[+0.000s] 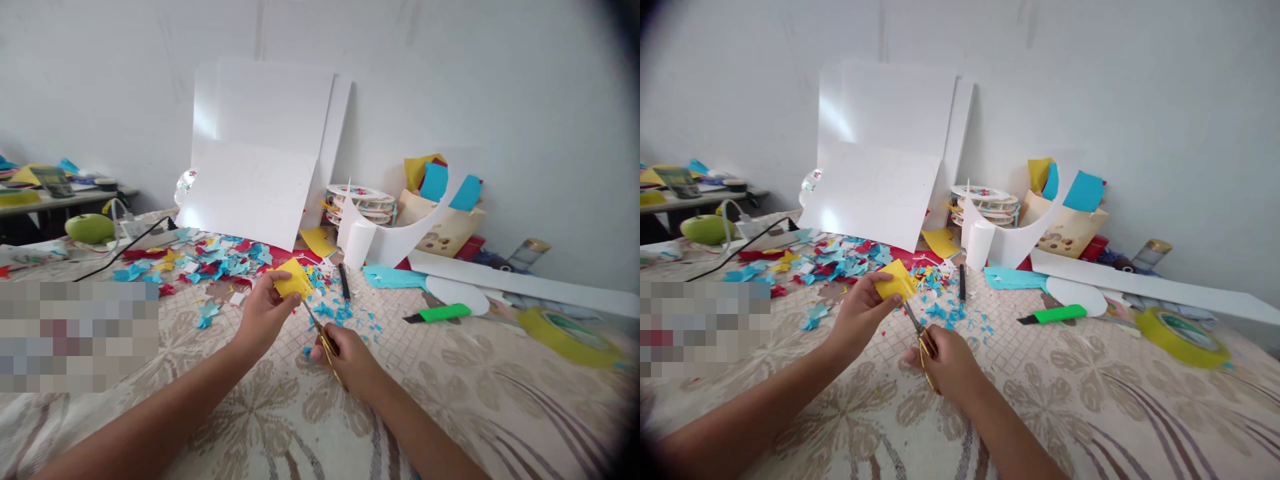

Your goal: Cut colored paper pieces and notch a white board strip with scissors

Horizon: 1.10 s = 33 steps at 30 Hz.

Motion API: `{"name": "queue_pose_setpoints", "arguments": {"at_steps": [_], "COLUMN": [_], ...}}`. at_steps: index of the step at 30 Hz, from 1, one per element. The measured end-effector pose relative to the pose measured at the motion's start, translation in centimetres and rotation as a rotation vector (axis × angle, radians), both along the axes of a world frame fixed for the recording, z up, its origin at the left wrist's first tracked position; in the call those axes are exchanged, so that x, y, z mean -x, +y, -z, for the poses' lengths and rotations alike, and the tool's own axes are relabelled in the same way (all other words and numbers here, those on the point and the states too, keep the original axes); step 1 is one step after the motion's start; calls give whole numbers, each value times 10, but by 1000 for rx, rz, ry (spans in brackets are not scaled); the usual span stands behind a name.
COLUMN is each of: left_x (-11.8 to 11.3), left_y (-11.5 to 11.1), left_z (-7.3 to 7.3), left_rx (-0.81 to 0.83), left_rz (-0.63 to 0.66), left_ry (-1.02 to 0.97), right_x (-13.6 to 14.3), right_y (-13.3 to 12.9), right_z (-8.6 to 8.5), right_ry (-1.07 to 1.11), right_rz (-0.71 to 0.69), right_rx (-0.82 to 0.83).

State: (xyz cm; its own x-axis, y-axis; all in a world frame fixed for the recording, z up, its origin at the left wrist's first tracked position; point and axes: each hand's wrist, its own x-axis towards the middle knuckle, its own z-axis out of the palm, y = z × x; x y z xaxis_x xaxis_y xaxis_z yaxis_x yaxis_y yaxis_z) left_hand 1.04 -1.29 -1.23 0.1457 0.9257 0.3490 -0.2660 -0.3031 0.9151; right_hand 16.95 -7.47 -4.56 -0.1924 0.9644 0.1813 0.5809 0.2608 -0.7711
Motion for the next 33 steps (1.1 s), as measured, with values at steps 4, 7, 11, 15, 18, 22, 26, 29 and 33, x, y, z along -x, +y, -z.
{"name": "queue_pose_setpoints", "arguments": {"at_steps": [4,7,11,15,18,22,26,29,33], "left_x": [-2,-2,-2,-2,-2,-1,-2,-3,-2], "left_y": [-2,-2,-1,-1,-1,0,0,0,-1], "left_z": [2,3,4,4,4,6,7,6,6], "left_rx": [1,-5,-22,-33,-43,-52,-45,-40,-35], "left_rz": [36,55,71,89,88,73,71,69,51], "left_ry": [25,39,57,75,86,99,99,97,100], "right_x": [0,-1,-1,0,0,0,1,2,3], "right_y": [1,1,2,3,3,3,3,3,2], "right_z": [0,0,0,1,2,2,-1,-2,-3], "right_ry": [13,24,30,32,26,17,10,-3,-34], "right_rz": [-3,-15,-8,7,17,29,38,50,66], "right_rx": [8,18,15,4,-5,-10,-3,-1,-14]}}
